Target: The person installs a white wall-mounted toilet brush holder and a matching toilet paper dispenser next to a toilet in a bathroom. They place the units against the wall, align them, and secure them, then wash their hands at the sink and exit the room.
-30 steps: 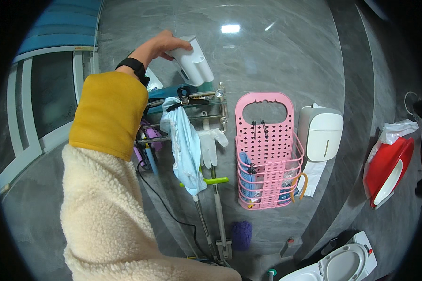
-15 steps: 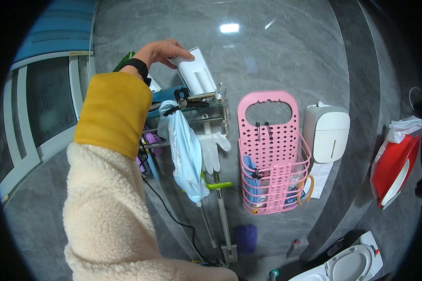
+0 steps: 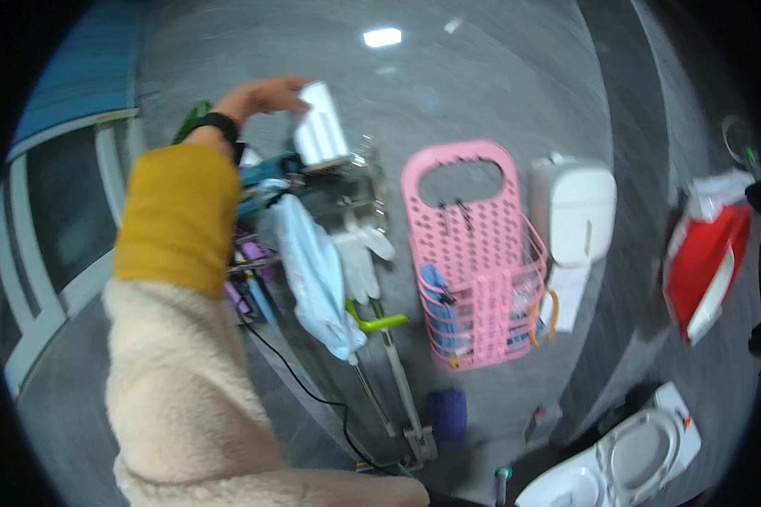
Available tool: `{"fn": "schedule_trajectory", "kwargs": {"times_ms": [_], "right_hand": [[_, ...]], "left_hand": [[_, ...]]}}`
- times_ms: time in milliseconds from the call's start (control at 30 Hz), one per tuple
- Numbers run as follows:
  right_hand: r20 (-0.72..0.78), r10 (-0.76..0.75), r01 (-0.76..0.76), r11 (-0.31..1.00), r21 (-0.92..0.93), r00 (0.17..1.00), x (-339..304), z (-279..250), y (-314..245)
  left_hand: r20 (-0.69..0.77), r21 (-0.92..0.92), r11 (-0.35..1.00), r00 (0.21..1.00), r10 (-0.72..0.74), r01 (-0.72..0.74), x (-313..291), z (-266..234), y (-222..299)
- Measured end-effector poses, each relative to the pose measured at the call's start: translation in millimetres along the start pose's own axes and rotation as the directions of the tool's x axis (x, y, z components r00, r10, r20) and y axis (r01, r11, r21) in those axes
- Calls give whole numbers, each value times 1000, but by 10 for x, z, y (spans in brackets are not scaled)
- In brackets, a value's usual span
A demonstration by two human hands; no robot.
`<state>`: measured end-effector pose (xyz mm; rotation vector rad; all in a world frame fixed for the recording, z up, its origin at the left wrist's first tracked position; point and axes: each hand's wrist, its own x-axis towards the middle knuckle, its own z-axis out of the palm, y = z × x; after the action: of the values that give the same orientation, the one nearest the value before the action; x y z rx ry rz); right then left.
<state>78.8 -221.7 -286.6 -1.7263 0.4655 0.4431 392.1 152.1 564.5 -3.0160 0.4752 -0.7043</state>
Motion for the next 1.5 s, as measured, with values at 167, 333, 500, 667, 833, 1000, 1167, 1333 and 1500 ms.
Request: {"fn": "schedule_trajectory", "kwargs": {"times_ms": [167, 333, 500, 667, 833, 1000, 1167, 1333, 1500], "right_hand": [[-49, 36, -33, 997, 68, 998, -304, 71, 528], [-87, 225, -228, 973, -24, 970, -435, 25, 560], [-22, -135, 135, 991, 3, 991, -263, -183, -21], [41, -121, 124, 990, -68, 992, 320, -63, -482], [91, -120, 129, 987, -97, 989, 373, 35, -641], [114, -97, 111, 986, -123, 989, 412, 111, -720], [112, -66, 82, 986, -147, 991, 410, 175, -624], [87, -21, 33, 990, -135, 996, 368, 123, -221], [70, 35, -27, 993, -116, 997, 181, 7, 655]], "left_hand": [[-18, 23, 956, 956, 294, -294, -147, 32, 81], [-118, 30, 929, 922, 369, -368, -327, 153, 163], [-213, 117, 917, 892, 398, -382, -737, 49, 336], [-389, 220, 944, 865, 318, -248, -1094, -253, 771], [-778, 113, 963, 582, 238, -243, -2116, -448, 865], [-937, 45, 658, 197, 289, -752, -3565, -75, 1010], [-891, -216, 460, 366, 267, -861, -4376, 180, 1133], [-757, -497, 313, 581, 298, -809, -4440, 143, 1343], [-508, -645, 333, 712, 486, -688, -4302, 173, 1235]]}}
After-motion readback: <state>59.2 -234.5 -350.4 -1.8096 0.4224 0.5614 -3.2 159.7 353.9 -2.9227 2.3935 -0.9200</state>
